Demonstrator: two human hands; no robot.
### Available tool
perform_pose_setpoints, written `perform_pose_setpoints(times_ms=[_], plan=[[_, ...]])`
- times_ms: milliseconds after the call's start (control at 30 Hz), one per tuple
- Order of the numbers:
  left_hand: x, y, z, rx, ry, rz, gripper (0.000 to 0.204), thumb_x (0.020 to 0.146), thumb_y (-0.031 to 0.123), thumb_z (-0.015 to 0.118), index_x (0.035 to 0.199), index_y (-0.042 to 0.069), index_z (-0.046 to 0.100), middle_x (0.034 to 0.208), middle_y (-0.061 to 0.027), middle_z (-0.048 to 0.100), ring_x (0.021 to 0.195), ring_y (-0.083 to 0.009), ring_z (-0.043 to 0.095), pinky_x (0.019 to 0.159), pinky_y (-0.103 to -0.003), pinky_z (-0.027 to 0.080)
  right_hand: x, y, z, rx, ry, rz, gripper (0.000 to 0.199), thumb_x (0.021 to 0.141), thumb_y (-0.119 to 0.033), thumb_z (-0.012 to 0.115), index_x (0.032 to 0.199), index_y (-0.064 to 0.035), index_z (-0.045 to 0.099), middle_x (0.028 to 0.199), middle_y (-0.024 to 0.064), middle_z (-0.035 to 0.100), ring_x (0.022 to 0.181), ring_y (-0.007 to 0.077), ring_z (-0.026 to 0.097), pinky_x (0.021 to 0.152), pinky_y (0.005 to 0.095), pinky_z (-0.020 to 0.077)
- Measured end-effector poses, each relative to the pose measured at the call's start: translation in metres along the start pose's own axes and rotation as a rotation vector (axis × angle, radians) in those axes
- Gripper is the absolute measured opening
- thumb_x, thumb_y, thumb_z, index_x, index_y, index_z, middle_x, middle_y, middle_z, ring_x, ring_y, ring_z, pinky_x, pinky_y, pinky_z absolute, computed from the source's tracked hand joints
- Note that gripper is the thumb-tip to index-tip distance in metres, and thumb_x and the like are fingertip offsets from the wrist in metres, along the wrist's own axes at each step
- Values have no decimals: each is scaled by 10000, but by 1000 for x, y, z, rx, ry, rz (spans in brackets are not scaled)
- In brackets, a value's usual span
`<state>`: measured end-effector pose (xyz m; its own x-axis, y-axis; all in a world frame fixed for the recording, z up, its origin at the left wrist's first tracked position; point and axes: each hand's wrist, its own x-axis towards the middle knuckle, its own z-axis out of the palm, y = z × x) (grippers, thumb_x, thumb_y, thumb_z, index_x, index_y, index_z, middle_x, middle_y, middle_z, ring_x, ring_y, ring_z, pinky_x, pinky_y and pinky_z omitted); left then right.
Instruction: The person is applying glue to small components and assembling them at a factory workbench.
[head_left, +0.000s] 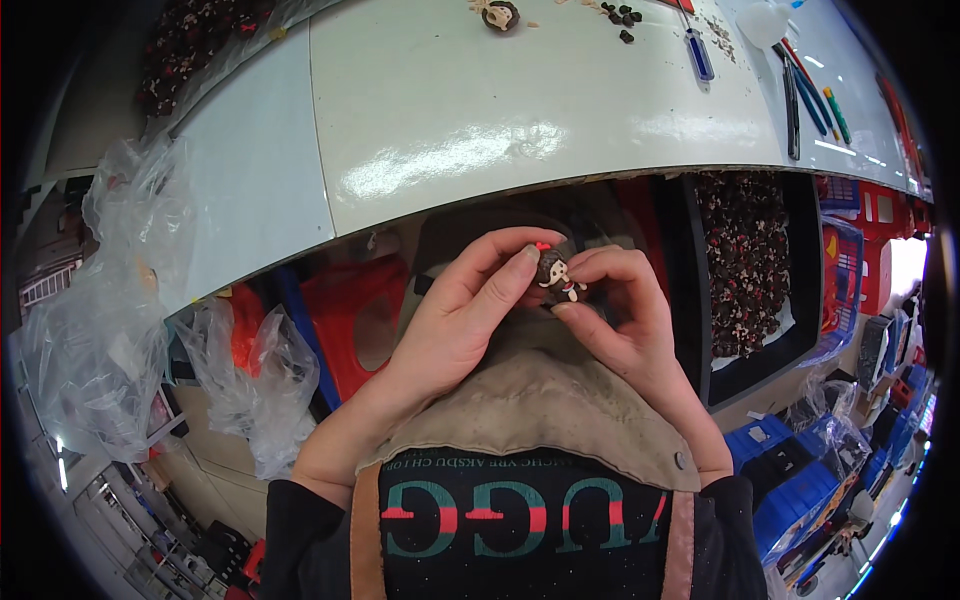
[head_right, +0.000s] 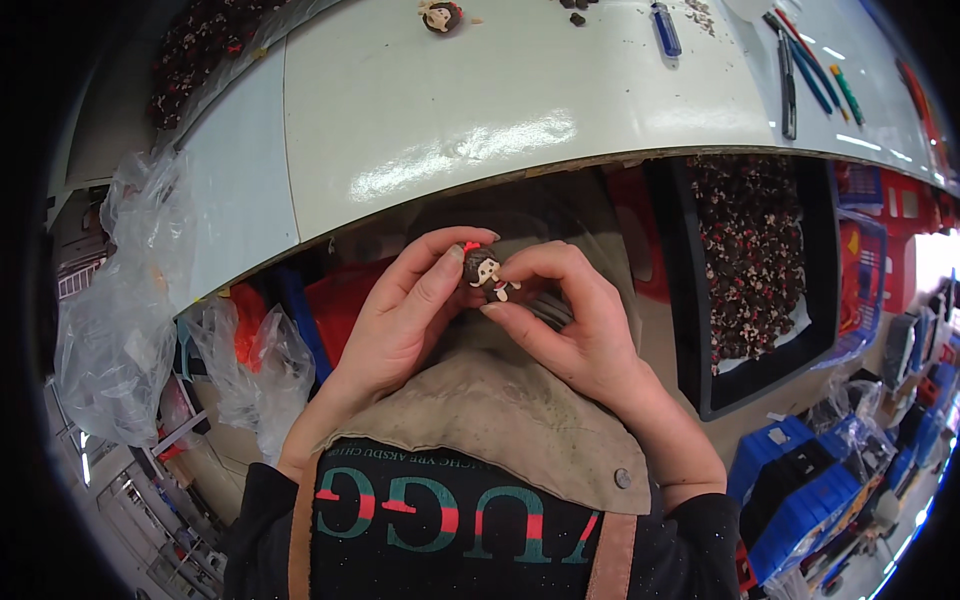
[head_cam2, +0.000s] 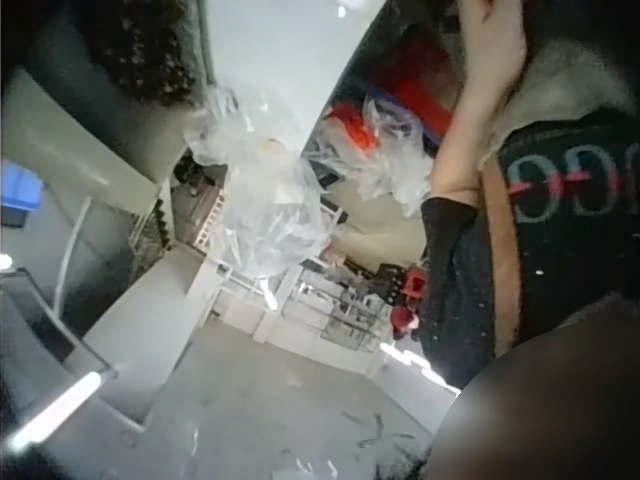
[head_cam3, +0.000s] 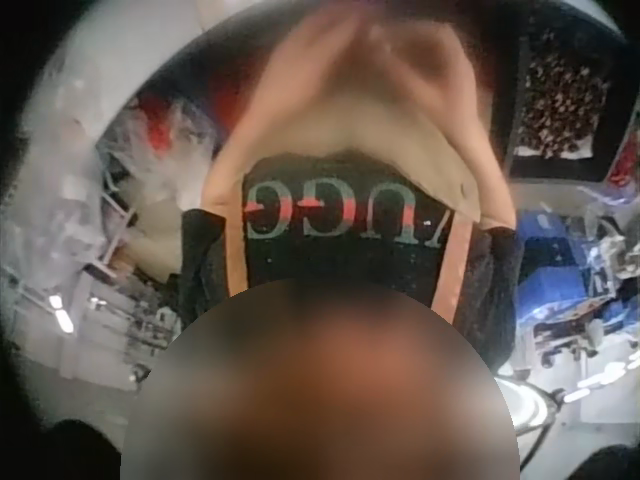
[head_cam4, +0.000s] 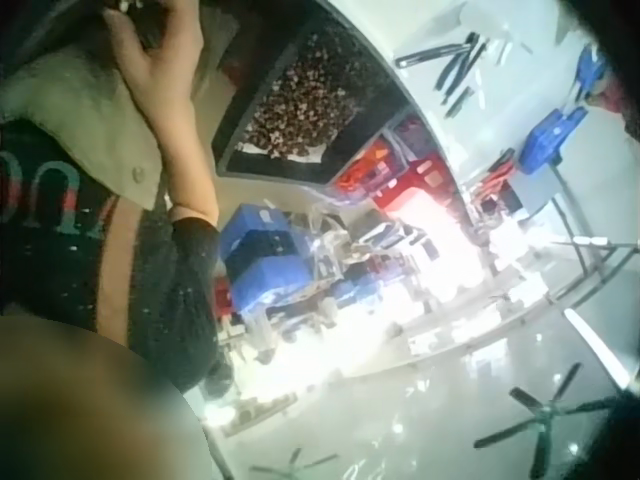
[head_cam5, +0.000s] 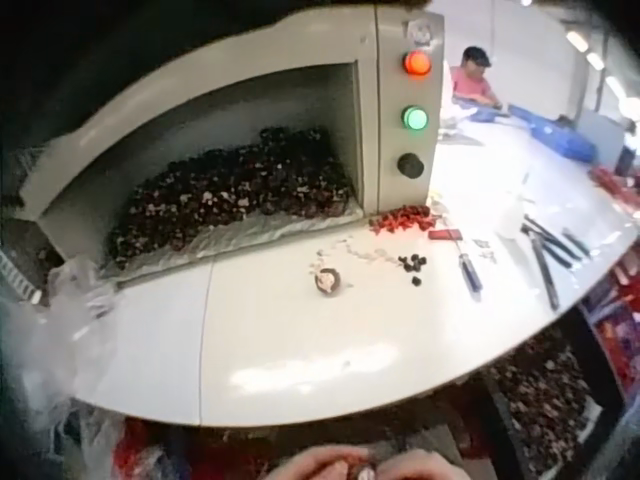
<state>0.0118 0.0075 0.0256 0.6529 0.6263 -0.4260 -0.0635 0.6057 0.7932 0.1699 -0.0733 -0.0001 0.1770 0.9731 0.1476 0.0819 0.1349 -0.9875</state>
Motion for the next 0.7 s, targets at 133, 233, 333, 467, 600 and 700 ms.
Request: perform_pose_setpoints(times_ms=[133,233,333,467,600,700], plan=[[-1,-2,0,-21,16,4,287,978,215,451,1200,41,508,1021,-39,583,953,-117,563,868,-276,451,1,0,0,45,-19,44,294,772,9,690,1016,-17,527,973,76,588,852,138,584,760,252,482],[-1,-3,-1,-33,32,13,271,975,211,460,1183,45,514,1016,-37,581,947,-114,562,866,-274,451,1,0,1,39,-43,23,296,781,18,679,1029,-15,522,987,76,586,868,133,579,763,248,481],[-1,-4,-2,-33,37,11,264,974,211,464,1176,48,515,1009,-34,579,943,-111,561,864,-272,451,0,1,3,115,-29,91,294,786,21,673,1036,-14,521,1001,77,583,879,130,575,766,248,480],[0,-4,-3,-53,18,2,266,972,222,469,1175,55,510,1006,-30,576,939,-100,556,854,-267,451,0,2,0,107,-74,93,322,787,35,667,1055,-25,499,1045,90,544,923,133,537,801,261,449],[2,-2,-4,-23,8,-20,261,972,228,471,1166,59,508,1022,-24,568,937,-91,549,842,-262,450,4,3,-3,-76,-132,-82,354,762,43,683,1049,-28,489,1018,116,544,941,182,533,832,284,426],[3,-3,-4,-54,9,-9,247,973,231,469,1148,61,512,1034,-17,560,938,-83,543,832,-251,446,6,5,-3,-165,-136,-133,347,732,37,711,1008,-24,509,963,121,573,912,217,558,817,299,438]])
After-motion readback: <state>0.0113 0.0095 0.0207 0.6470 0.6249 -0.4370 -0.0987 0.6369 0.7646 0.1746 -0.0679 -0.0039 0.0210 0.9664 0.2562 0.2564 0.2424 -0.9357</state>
